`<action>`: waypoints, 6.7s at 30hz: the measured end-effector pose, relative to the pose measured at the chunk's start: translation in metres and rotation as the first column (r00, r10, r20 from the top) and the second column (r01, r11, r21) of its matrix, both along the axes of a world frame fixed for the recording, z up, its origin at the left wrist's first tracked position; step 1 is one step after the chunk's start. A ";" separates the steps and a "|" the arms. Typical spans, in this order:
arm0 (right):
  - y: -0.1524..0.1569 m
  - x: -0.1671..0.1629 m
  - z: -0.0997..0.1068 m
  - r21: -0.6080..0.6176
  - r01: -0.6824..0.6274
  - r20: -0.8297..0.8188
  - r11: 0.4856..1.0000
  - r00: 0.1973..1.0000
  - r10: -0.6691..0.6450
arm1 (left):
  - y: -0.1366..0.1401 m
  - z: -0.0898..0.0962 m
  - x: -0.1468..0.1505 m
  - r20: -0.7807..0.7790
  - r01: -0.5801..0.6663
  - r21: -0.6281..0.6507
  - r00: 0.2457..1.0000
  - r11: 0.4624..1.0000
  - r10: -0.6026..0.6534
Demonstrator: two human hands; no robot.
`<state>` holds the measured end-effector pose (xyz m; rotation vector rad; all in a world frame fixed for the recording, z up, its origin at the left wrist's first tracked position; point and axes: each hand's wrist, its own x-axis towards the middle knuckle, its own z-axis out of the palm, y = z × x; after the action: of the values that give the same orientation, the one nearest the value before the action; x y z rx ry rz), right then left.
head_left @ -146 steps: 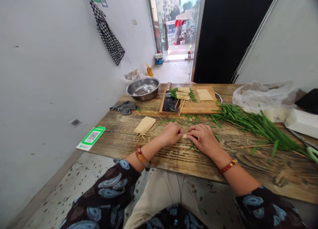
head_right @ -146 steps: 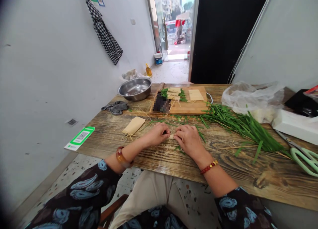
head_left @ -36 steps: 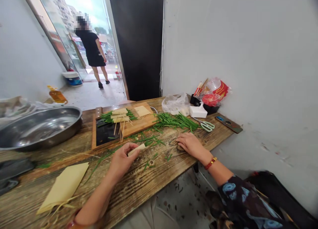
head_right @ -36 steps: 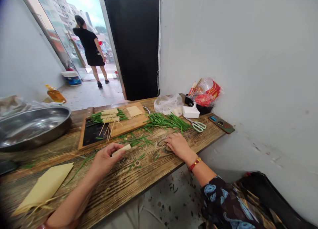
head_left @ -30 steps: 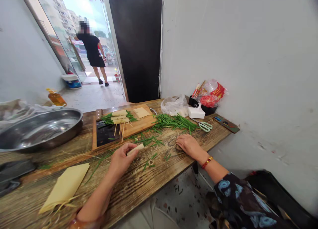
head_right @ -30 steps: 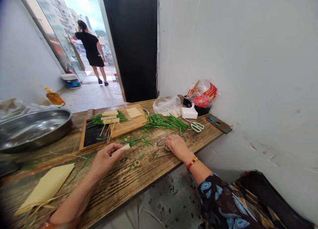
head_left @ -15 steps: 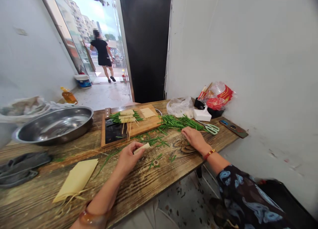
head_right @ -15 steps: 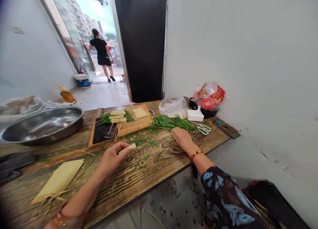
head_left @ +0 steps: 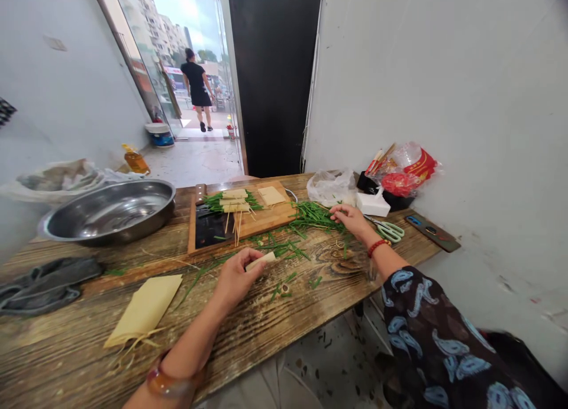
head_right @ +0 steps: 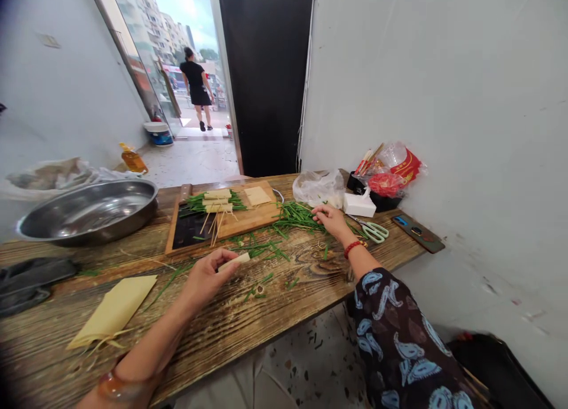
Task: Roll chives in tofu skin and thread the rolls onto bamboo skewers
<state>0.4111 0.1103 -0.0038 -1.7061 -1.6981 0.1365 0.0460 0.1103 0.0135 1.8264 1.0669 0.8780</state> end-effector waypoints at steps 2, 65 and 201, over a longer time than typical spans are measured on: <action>-0.013 0.006 -0.003 -0.025 0.006 0.015 1.000 1.000 -0.006 | 0.000 0.001 0.000 -0.010 0.001 0.003 1.000 1.000 -0.001; -0.056 -0.147 0.024 -0.073 -0.219 0.505 0.973 0.833 0.225 | 0.001 0.006 -0.015 0.296 -0.142 0.026 0.946 0.989 0.128; -0.074 -0.230 0.016 0.018 -0.151 -0.879 0.988 0.469 0.087 | -0.020 0.004 0.002 0.609 0.327 -0.435 0.793 0.839 0.007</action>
<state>0.1814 0.0365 0.0123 -1.1607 -0.9784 0.9851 0.0484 0.0900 0.0178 1.0498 0.6330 0.8591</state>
